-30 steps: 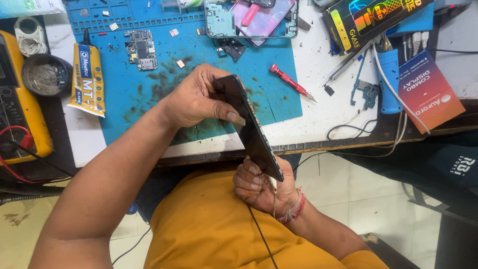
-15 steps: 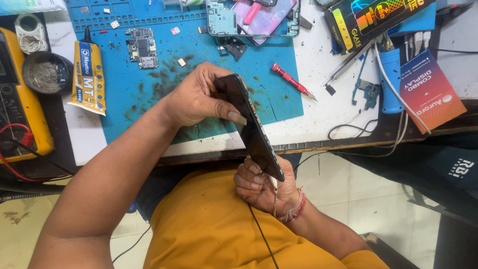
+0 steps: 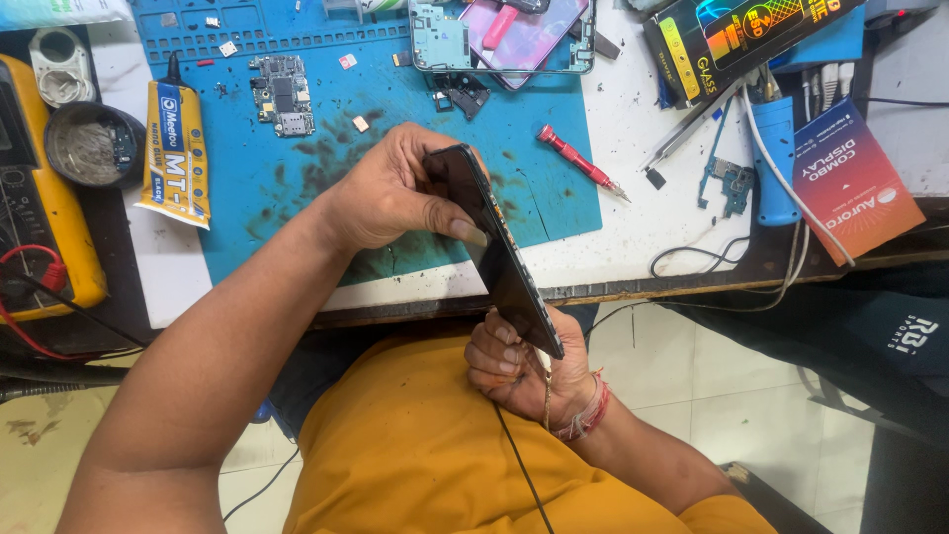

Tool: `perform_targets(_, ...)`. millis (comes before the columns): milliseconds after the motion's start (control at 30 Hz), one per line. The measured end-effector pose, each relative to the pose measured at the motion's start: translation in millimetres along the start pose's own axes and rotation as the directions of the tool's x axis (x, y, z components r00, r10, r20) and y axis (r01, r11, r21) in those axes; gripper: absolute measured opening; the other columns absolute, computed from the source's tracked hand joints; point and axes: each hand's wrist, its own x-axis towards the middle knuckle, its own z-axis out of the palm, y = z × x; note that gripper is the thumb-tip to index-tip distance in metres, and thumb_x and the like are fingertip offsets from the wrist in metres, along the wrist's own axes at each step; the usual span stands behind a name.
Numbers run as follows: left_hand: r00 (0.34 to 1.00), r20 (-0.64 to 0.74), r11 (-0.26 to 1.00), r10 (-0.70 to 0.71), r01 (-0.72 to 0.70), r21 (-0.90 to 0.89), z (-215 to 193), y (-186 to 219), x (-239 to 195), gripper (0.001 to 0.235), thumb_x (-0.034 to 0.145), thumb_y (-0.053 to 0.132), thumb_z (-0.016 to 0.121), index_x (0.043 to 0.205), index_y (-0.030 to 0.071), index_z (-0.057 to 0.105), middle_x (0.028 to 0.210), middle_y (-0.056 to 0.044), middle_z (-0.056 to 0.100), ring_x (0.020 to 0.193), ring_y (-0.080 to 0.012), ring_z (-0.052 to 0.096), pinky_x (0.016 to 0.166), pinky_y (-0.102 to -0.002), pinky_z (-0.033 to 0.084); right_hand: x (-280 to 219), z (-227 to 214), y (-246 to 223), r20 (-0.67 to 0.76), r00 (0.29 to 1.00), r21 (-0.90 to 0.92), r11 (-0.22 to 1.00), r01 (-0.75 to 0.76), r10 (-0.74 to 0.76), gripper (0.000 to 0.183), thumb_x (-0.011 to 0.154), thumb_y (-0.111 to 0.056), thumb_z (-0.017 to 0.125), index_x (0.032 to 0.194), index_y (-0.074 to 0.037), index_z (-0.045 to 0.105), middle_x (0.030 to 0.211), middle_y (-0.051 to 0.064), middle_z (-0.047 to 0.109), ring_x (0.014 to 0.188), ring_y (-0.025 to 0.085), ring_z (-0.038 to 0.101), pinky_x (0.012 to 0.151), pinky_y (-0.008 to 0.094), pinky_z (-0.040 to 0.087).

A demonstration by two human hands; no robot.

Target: The person works on a disassembled smartphone, manipulating internal components and applying adhesive. They use tweezers to handle small parts and a soldering iron to work on the circuit board. The task involves precise handling of electronic components on a cluttered workbench.

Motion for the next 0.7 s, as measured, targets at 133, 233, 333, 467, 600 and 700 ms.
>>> perform_targets(133, 1.000, -0.001, 1.000, -0.003, 0.003, -0.009, -0.1, 0.3, 0.1, 0.022, 0.083, 0.004, 0.087, 0.100, 0.000, 0.074, 0.095, -0.007, 0.076, 0.088, -0.0127, 0.071, 0.084, -0.028, 0.059, 0.0, -0.9, -0.5, 0.001, 1.000, 0.003, 1.000, -0.002, 0.002, 0.033, 0.094, -0.035, 0.060, 0.077, -0.007, 0.056, 0.064, 0.000, 0.044, 0.061, 0.011, 0.041, 0.058, 0.025, 0.034)
perform_targets(233, 1.000, 0.002, 1.000, 0.003, -0.003, 0.001, -1.1, -0.2, 0.0, 0.022, 0.084, 0.004, 0.087, 0.101, -0.001, 0.074, 0.095, -0.007, 0.076, 0.088, -0.0124, 0.071, 0.083, -0.027, 0.058, 0.7, -1.6, -0.4, 0.002, 1.000, 0.001, 1.000, -0.002, 0.002, 0.032, 0.093, -0.035, 0.060, 0.077, -0.007, 0.056, 0.063, 0.000, 0.044, 0.062, 0.011, 0.041, 0.058, 0.025, 0.034)
perform_targets(333, 1.000, 0.007, 1.000, 0.000, 0.000, 0.000, -2.0, -0.6, -0.6, 0.022, 0.084, 0.004, 0.087, 0.100, -0.001, 0.073, 0.095, -0.007, 0.076, 0.088, -0.0128, 0.071, 0.084, -0.028, 0.059, 1.0, -2.1, 0.0, 0.007, 1.000, 0.003, 1.000, -0.004, 0.004, 0.032, 0.093, -0.035, 0.060, 0.077, -0.008, 0.056, 0.063, 0.000, 0.044, 0.062, 0.012, 0.041, 0.058, 0.026, 0.034)
perform_targets(467, 1.000, 0.009, 1.000, -0.007, 0.007, 0.007, -1.3, 1.1, -0.2, 0.022, 0.083, 0.004, 0.087, 0.099, -0.001, 0.073, 0.095, -0.008, 0.076, 0.088, -0.0133, 0.072, 0.083, -0.028, 0.059, 1.2, -2.5, 0.2, 0.010, 1.000, 0.005, 1.000, -0.005, 0.005, 0.032, 0.093, -0.035, 0.060, 0.077, -0.008, 0.057, 0.063, 0.000, 0.044, 0.062, 0.012, 0.042, 0.058, 0.026, 0.034)
perform_targets(600, 1.000, 0.004, 1.000, -0.009, 0.009, 0.018, 0.2, 2.5, -0.2, 0.022, 0.083, 0.004, 0.087, 0.099, -0.001, 0.073, 0.095, -0.008, 0.076, 0.088, -0.0133, 0.072, 0.083, -0.028, 0.059, 0.7, -3.0, 0.6, 0.011, 1.000, 0.006, 1.000, -0.004, 0.003, 0.032, 0.093, -0.035, 0.060, 0.077, -0.008, 0.057, 0.064, 0.000, 0.044, 0.062, 0.012, 0.042, 0.059, 0.026, 0.034)
perform_targets(700, 1.000, 0.008, 1.000, -0.005, 0.005, 0.012, 0.6, 1.7, 0.1, 0.023, 0.083, 0.003, 0.087, 0.100, -0.002, 0.073, 0.095, -0.008, 0.076, 0.087, -0.0130, 0.072, 0.082, -0.027, 0.059, 0.9, -3.7, 1.1, 0.018, 1.000, 0.002, 1.000, -0.006, 0.006, 0.033, 0.094, -0.035, 0.060, 0.077, -0.007, 0.057, 0.065, 0.000, 0.044, 0.062, 0.012, 0.041, 0.060, 0.026, 0.034)
